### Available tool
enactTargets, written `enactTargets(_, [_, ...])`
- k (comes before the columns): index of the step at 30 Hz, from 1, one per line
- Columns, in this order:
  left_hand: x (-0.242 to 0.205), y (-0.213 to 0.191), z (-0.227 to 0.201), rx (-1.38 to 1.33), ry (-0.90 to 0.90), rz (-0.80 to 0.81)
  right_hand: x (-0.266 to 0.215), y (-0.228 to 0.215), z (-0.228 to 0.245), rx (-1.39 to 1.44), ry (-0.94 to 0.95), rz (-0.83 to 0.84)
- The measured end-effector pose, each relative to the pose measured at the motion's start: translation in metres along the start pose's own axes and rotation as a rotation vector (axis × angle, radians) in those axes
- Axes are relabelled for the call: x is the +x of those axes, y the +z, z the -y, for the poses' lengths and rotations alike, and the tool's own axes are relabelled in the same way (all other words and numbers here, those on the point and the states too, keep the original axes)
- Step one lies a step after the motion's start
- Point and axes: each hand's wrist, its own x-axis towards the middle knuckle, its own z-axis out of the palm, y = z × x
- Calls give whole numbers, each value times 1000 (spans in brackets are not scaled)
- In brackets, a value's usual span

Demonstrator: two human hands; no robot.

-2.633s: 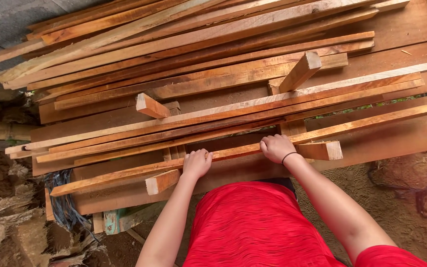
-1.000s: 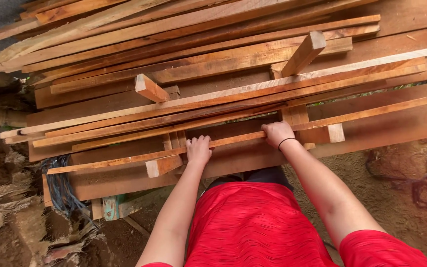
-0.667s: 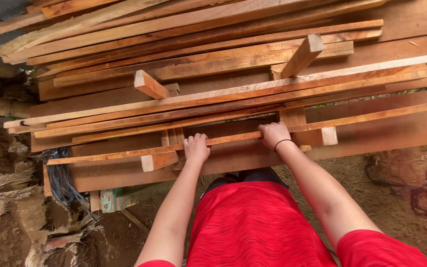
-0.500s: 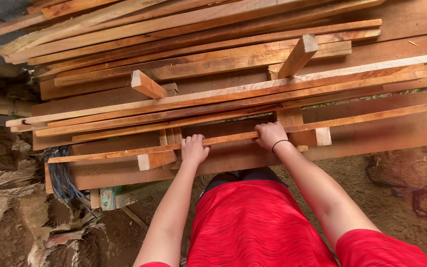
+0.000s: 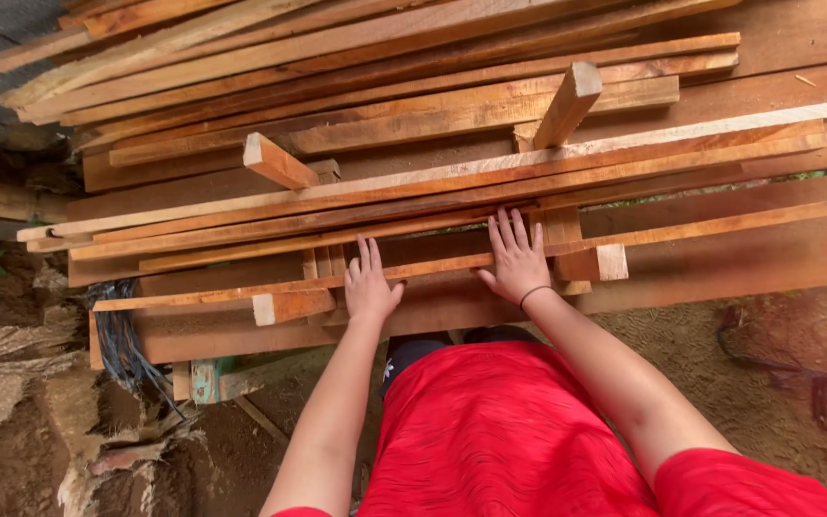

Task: Organizing and sorting thin wooden slats on a workbench.

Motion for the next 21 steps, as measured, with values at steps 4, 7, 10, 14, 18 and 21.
enactTargets(4, [-6, 5, 6, -22, -4, 15, -11, 2, -1, 15, -10, 35])
enactTargets(7, [-13, 29, 21, -6, 42, -58, -24, 6, 6, 64, -12, 62])
enactTargets(10, [-14, 42, 23, -7, 75, -107, -32, 13, 2, -8, -20, 39])
enactTargets(14, [-9, 55, 29, -99, 97, -323, -31, 12, -5, 210, -41, -192])
enactTargets(18, [25, 28, 28, -163, 89, -279, 12, 16, -14, 243, -11, -364])
enactTargets(21, [81, 39, 43, -45, 40, -71, 50, 26, -22, 148, 66, -75])
